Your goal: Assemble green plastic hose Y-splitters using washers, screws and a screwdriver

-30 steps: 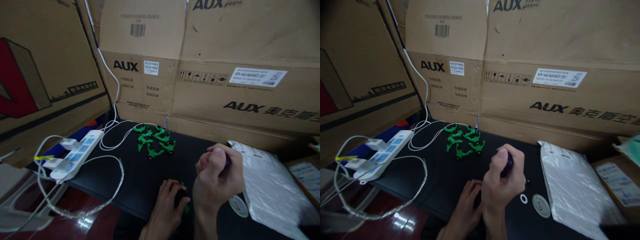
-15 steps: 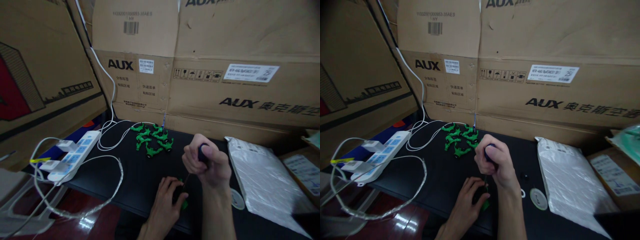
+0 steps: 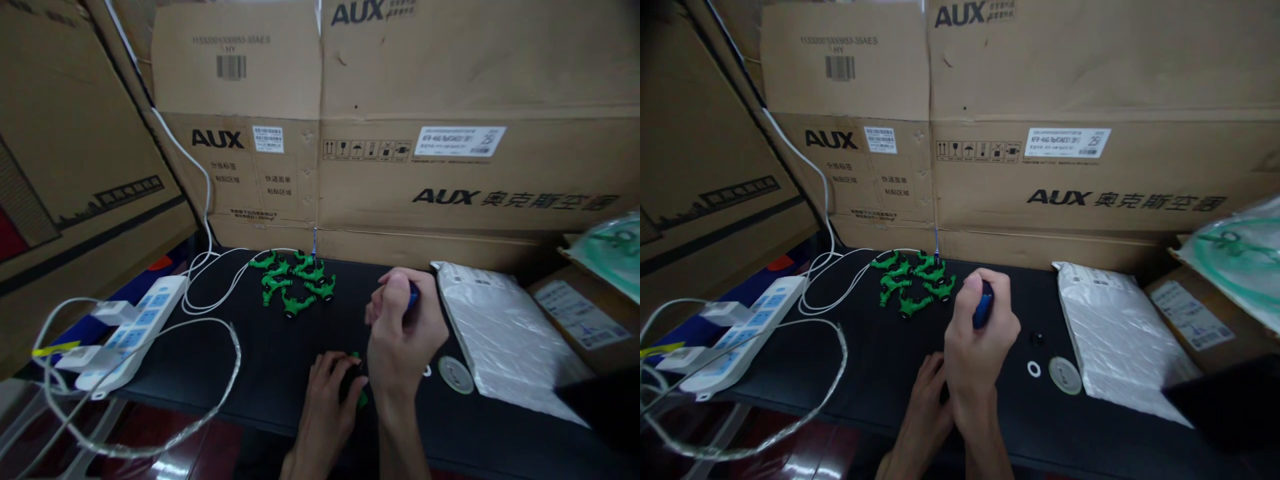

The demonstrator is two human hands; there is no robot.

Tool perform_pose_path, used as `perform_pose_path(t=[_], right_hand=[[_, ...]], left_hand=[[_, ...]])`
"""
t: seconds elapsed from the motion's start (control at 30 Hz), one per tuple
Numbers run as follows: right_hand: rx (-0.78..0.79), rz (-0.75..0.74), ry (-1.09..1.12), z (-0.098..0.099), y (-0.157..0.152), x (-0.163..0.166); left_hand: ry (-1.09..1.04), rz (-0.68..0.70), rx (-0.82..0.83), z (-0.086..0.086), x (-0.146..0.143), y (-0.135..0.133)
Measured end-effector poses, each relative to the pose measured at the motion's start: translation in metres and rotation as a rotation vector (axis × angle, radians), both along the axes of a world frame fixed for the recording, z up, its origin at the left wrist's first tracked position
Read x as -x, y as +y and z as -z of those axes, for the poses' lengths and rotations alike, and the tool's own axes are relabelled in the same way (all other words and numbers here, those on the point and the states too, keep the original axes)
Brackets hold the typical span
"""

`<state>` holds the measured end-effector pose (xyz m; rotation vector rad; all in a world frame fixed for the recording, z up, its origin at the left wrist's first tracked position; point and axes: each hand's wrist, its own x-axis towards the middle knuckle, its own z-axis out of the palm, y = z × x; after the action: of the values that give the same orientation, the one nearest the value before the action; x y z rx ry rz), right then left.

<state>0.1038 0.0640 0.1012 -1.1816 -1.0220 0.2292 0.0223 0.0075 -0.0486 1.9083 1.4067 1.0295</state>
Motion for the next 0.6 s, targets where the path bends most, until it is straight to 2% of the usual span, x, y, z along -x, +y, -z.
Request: perform_pose_path(t=[0.07,0.13,0.23,0.33,0.43,0.5,0.6], right_hand=[[0.097,-0.081,-0.074,-0.001,-0.001,-0.007],[0.168,-0.111,-0.240,-0.004,-0.003,-0.017],[0.161,-0.091,-0.479,-0.016,-0.010,-0.033],[0.106,-0.175,-0.476,-0.035,-0.026,-0.062],[0.045,-0.208,-0.450,-0.045,-0.051,-0.108],[0.042,-0.187,-0.492,-0.037,-0.069,-0.146],[0.116,-0.121,-0.678,0.004,-0.088,-0.205]], left_hand=[[0.000,-0.016,-0.036,0.005,0.001,0.000],[-0.002,-0.016,-0.070,0.009,0.001,0.001],[0.008,-0.013,-0.101,0.013,0.002,0.005],[0.021,-0.014,-0.099,0.012,0.004,0.006],[0.013,0.001,-0.067,0.010,0.005,0.007],[0.010,0.011,-0.037,0.009,0.005,0.007],[0.014,0.038,0.006,0.005,0.002,0.011]])
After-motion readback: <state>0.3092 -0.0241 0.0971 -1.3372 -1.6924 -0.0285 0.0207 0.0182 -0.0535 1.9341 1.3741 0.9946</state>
